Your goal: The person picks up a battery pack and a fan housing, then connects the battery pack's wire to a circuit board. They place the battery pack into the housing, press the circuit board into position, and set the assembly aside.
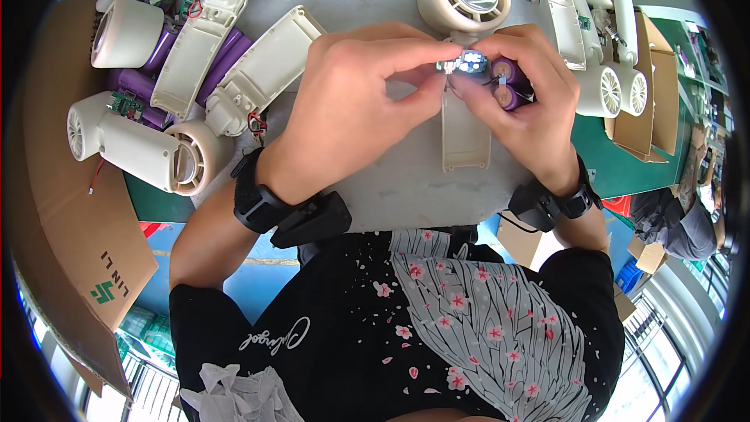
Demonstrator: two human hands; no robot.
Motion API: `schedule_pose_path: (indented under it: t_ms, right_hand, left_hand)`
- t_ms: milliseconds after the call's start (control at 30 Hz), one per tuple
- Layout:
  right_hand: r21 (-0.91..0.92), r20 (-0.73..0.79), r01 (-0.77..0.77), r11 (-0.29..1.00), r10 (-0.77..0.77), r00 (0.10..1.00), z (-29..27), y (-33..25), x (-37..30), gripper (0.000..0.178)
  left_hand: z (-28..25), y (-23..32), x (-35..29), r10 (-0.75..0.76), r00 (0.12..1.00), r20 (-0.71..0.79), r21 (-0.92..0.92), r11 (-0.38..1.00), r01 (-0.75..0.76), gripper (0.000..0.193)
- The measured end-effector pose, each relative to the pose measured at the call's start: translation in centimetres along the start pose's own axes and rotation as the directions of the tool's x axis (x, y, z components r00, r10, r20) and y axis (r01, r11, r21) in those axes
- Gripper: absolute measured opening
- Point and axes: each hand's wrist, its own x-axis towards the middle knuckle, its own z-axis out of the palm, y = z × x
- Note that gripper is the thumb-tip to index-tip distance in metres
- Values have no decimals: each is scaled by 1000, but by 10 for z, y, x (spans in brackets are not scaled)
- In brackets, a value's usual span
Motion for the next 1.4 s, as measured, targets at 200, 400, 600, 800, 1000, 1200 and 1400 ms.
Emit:
schedule_pose_path:
  t_ms: [200,400,600,800,1000,1200,1400]
  right_hand:
    - [9,8,-29,1000,29,1000,0,0,1,38]
    - [0,23,-5,1000,5,1000,0,0,1,38]
    - [-1,15,-33,999,33,999,1,-2,2,37]
    - [62,23,-147,987,146,989,2,-4,4,30]
    - [84,-45,-80,993,84,995,5,-2,5,23]
    - [-11,-27,-72,997,72,997,-1,-7,4,19]
    - [12,74,-179,984,178,981,-4,-10,1,19]
  left_hand:
    - [1,-1,0,-3,1000,3,16,1000,3,31]
    - [0,-4,0,28,1000,8,22,999,-28,29]
    - [0,-6,-1,21,1000,11,11,1000,-21,28]
    - [4,-6,1,6,1000,5,-51,999,-6,34]
    - [12,-3,-1,-22,1000,-8,21,1000,22,43]
    - [9,1,-1,-110,990,85,9,994,110,46]
    - [7,-1,-1,-91,992,88,-21,995,94,47]
